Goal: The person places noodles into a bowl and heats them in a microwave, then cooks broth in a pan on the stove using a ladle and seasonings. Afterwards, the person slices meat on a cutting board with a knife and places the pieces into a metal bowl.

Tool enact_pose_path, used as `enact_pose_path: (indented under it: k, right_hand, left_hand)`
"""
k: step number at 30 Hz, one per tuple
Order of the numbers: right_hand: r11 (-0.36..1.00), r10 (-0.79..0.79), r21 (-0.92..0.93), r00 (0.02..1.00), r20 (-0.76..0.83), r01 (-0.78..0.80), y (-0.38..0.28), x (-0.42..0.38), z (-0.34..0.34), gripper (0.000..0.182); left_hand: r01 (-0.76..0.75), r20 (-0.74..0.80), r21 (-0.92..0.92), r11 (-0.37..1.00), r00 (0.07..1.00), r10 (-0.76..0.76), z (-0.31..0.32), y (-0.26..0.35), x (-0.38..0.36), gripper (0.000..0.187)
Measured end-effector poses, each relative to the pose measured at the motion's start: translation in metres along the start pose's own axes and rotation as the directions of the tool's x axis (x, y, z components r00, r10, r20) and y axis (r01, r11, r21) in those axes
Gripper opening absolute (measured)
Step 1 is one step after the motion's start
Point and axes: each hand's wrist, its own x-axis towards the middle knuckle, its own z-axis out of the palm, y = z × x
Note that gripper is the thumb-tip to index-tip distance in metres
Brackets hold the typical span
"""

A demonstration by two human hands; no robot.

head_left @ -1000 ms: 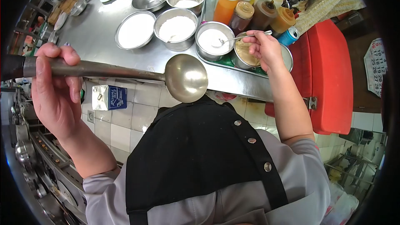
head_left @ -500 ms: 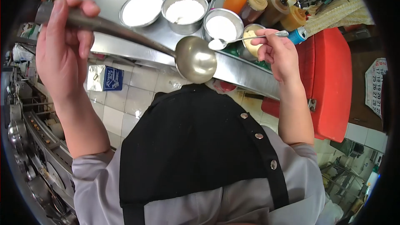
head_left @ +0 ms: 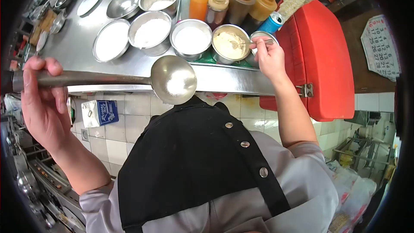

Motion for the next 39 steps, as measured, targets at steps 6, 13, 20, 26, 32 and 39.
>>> enact_pose_path:
  k: [6, 13, 20, 26, 32, 39]
  right_hand:
    - [0.970, 0.133, 0.197, 0.990, 0.052, -0.140, 0.004, -0.004, 0.004, 0.029]
    - [0.979, 0.080, 0.180, 0.992, 0.098, -0.097, 0.001, -0.008, 0.008, 0.029]
    - [0.915, 0.258, 0.280, 0.955, 0.148, -0.290, -0.004, -0.010, 0.000, 0.029]
    - [0.863, 0.384, 0.314, 0.918, 0.098, -0.395, -0.012, -0.006, -0.017, 0.029]
    - [0.858, 0.399, 0.315, 0.913, 0.087, -0.405, -0.014, -0.007, -0.027, 0.030]
    - [0.886, 0.243, 0.361, 0.955, 0.171, -0.290, -0.059, -0.027, -0.037, 0.029]
  left_hand:
    - [0.001, 0.063, -0.024, 1.000, 0.998, 0.001, 0.010, 0.003, 0.006, 0.033]
    - [0.006, 0.083, -0.015, 1.000, 0.997, -0.005, 0.018, 0.005, 0.008, 0.035]
    - [0.007, 0.117, -0.042, 0.999, 0.993, -0.002, 0.022, 0.004, 0.008, 0.035]
    - [0.004, 0.080, -0.034, 0.999, 0.997, -0.001, 0.029, 0.002, 0.007, 0.035]
    - [0.010, 0.118, -0.058, 0.998, 0.993, -0.003, 0.040, -0.002, 0.011, 0.036]
    - [-0.033, 0.128, -0.038, 0.999, 0.991, 0.038, 0.050, -0.012, 0.014, 0.037]
